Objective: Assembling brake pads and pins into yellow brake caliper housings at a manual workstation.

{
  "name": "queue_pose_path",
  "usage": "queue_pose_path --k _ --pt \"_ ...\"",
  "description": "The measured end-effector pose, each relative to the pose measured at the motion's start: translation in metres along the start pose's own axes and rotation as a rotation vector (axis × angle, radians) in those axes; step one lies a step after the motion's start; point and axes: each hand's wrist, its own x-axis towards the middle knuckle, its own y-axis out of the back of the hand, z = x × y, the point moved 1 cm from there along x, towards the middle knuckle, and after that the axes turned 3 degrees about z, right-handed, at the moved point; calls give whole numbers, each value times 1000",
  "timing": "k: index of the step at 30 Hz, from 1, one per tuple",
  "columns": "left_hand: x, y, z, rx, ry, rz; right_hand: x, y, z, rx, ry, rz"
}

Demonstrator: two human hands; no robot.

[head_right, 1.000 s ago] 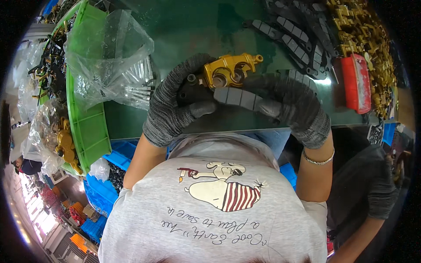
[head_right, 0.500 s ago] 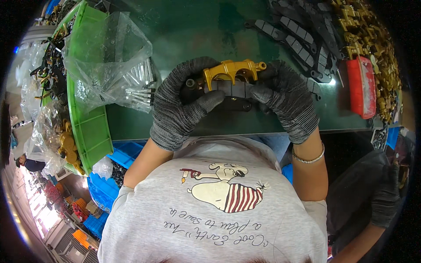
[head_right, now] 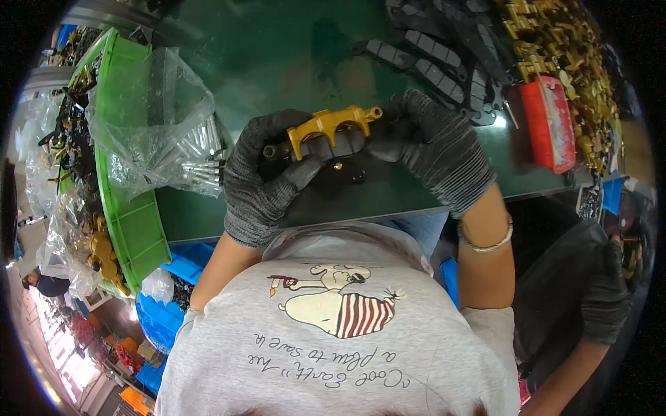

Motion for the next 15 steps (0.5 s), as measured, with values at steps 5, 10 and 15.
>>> queue_pose_path --k 5,10,15 --pt "-2 3 6 38 -16 10 36 20 -21 -745 305 258" --pt "-1 2 0 12 -33 5 82 -3 -20 -1008 518 330" --pt "1 2 1 -22 -33 -10 86 -10 -12 -1105 607 333"
